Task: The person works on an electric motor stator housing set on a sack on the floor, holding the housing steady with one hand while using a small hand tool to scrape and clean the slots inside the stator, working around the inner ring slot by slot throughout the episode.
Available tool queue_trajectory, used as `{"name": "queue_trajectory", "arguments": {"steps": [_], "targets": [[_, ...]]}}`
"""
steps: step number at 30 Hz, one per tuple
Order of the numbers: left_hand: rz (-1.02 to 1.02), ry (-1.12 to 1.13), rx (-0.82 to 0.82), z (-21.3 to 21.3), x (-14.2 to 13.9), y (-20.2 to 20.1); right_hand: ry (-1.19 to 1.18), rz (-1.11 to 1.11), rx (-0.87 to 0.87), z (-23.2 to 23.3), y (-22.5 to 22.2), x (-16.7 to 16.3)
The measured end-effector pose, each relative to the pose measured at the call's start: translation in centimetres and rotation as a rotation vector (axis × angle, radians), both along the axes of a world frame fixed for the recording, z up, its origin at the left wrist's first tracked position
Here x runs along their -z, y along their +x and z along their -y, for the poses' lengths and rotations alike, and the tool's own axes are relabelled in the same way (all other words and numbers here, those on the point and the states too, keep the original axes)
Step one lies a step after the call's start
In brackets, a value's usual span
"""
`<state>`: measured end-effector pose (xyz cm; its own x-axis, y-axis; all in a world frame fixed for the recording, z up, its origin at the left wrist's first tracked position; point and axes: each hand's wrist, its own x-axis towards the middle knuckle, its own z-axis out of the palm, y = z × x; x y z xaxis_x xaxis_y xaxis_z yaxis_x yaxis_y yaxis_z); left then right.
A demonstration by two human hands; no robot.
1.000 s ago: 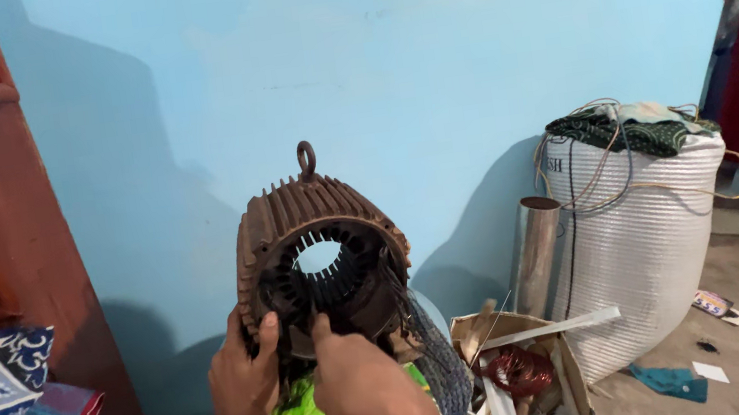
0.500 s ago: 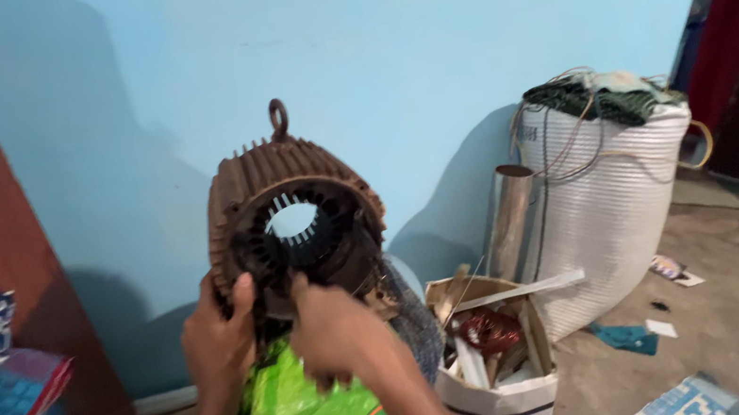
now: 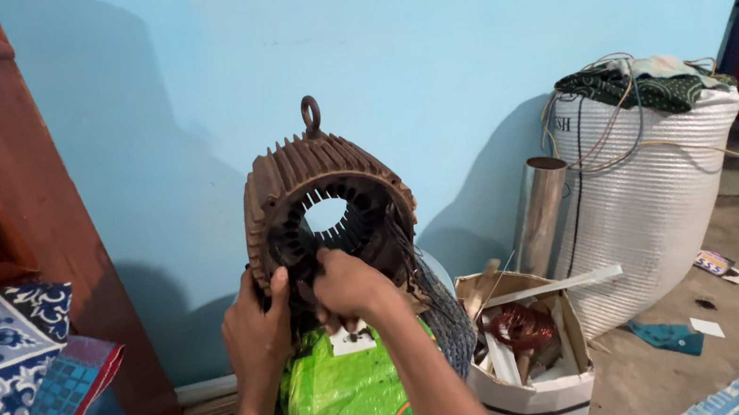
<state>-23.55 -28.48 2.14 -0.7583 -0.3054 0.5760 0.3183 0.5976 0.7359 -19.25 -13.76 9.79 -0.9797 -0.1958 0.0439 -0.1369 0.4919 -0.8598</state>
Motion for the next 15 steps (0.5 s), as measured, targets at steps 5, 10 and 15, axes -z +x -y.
{"name": "queue_trajectory", "arguments": {"steps": [5, 10, 15], "targets": [[0.018, -0.003, 0.002, -0.1, -0.2, -0.2, -0.252, 0.021, -0.031, -1.4, -0.8, 2.5], [-0.013, -0.004, -0.013, 0.1, -0.4, -0.1, -0.197, -0.036, -0.070, -1.3, -1.8, 3.0], [0.021, -0.004, 0.003, 0.4, -0.4, 0.3, 0.311, -0.124, 0.056, 1.3, -1.9, 1.0]]}}
